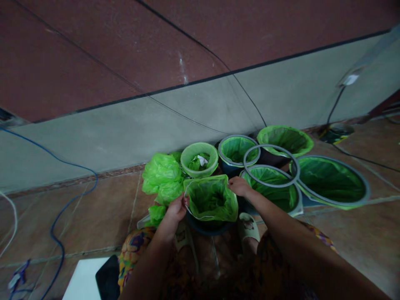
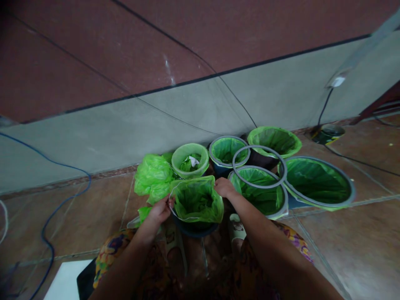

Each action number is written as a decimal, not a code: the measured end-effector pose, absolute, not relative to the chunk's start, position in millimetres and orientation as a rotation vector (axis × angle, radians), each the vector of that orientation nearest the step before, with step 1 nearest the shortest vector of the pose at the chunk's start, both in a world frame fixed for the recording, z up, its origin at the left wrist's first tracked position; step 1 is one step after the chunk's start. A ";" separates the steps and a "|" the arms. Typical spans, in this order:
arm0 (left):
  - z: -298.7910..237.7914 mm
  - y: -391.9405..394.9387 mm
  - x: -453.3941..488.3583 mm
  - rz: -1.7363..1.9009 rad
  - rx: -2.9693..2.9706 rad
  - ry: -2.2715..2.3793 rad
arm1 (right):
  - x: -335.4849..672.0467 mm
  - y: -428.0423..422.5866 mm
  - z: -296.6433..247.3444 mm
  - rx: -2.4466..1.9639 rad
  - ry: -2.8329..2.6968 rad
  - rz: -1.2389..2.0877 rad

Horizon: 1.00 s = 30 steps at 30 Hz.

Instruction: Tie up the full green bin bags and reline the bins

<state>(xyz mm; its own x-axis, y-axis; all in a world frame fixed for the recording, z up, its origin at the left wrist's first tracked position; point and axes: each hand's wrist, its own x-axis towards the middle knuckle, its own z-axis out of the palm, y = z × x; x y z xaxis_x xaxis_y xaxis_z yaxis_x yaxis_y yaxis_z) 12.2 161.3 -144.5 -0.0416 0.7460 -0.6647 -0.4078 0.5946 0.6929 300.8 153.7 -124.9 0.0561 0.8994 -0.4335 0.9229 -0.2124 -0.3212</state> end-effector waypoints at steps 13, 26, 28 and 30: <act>-133.4 163.6 20.7 1.007 0.223 1.304 | 299.1 154.5 -124.7 2.199 1.969 -0.830; -131.2 157.6 24.2 1.052 0.292 1.146 | 296.0 153.9 -124.4 2.170 1.985 -0.827; -133.8 157.6 25.1 1.033 0.327 1.156 | 295.4 153.5 -123.3 2.161 1.997 -0.835; -138.5 157.5 25.4 1.028 0.384 1.200 | 294.9 153.1 -122.6 2.155 2.000 -0.831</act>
<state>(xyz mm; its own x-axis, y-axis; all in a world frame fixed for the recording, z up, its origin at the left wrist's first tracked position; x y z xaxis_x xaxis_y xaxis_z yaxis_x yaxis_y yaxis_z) 25.4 157.5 -138.5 0.0036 0.8154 -0.5789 -0.4472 0.5191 0.7284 294.9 153.1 -122.6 -0.0030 0.8982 -0.4396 0.9452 -0.1411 -0.2946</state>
